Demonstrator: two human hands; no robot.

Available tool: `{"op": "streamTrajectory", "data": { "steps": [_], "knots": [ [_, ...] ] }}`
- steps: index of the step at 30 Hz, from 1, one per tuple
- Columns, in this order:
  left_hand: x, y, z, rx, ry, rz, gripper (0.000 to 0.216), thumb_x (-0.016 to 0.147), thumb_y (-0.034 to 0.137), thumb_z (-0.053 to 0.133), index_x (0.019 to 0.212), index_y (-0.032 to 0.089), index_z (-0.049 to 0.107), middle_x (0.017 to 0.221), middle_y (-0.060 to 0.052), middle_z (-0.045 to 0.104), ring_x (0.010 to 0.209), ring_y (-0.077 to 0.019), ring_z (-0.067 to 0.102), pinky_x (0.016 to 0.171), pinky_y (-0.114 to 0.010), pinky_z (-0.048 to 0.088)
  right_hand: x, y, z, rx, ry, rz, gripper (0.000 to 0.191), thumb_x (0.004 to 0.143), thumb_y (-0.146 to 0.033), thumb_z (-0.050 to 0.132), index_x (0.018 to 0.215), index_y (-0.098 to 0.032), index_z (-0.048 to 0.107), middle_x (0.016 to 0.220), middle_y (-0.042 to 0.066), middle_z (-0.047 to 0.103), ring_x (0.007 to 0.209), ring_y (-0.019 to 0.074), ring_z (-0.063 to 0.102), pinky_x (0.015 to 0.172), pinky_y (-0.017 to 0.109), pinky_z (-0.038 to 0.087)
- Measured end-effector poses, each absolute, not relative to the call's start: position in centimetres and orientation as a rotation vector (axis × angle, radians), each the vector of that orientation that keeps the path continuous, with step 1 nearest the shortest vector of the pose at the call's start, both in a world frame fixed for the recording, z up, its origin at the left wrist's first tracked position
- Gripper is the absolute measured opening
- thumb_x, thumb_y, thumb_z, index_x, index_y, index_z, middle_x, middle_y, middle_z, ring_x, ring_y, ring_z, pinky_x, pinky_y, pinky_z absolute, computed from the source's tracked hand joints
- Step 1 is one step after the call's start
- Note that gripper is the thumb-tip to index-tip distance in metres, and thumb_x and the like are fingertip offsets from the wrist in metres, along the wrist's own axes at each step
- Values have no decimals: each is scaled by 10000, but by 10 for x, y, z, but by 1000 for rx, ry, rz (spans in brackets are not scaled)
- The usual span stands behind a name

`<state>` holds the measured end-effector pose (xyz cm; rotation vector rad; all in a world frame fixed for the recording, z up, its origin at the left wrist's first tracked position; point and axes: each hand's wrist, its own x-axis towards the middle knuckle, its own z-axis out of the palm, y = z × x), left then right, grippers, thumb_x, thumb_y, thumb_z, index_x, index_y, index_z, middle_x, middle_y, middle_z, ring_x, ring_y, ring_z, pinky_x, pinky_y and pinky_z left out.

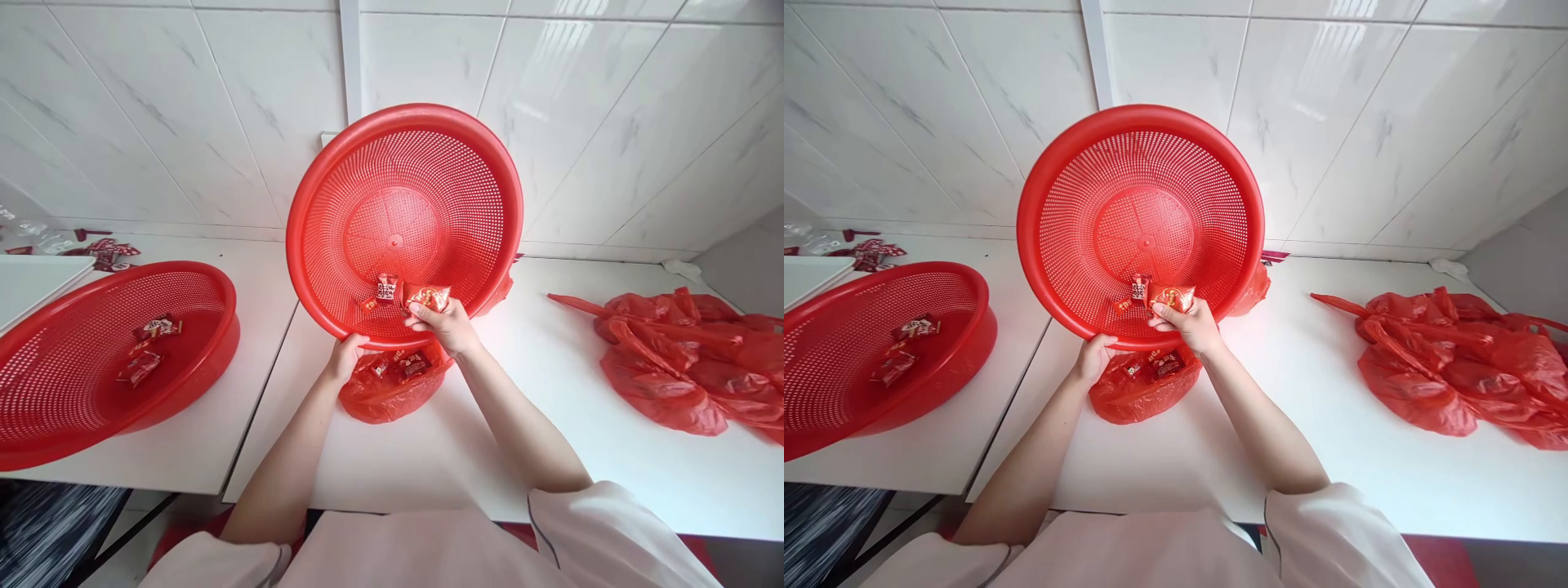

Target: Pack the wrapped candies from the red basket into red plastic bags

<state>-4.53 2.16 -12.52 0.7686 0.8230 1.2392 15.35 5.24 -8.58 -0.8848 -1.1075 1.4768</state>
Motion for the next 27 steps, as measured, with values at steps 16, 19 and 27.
{"op": "streamTrajectory", "data": {
  "steps": [16, 19, 27],
  "knots": [
    [-45, 20, -123, 768, 815, 1237, 385, 675, 191, 595, 1050, 140, 664, 1041, -83, 717, 970, -288, 675, 799, -403, 551, 153, 54, -92, -831, -1136, 1486, 318, 517, -243, 881, 764, -165, 697, 748, -8, 711, 678, 130, 656, 708, 286, 571],
    [-44, 20, -122, 765, 853, 1235, 385, 660, 193, 598, 1034, 139, 666, 1019, -85, 722, 978, -296, 672, 782, -399, 554, 153, 52, -91, -878, -1190, 1467, 285, 520, -269, 880, 714, -165, 699, 682, 3, 702, 614, 139, 645, 609, 276, 564],
    [-43, 20, -120, 792, 835, 1259, 389, 663, 180, 599, 1045, 142, 662, 1001, -76, 725, 964, -287, 676, 806, -403, 549, 157, 48, -81, -897, -1349, 1529, 293, 682, -377, 789, 874, -170, 714, 794, 36, 730, 749, 174, 698, 699, 303, 582]
  ]
}}
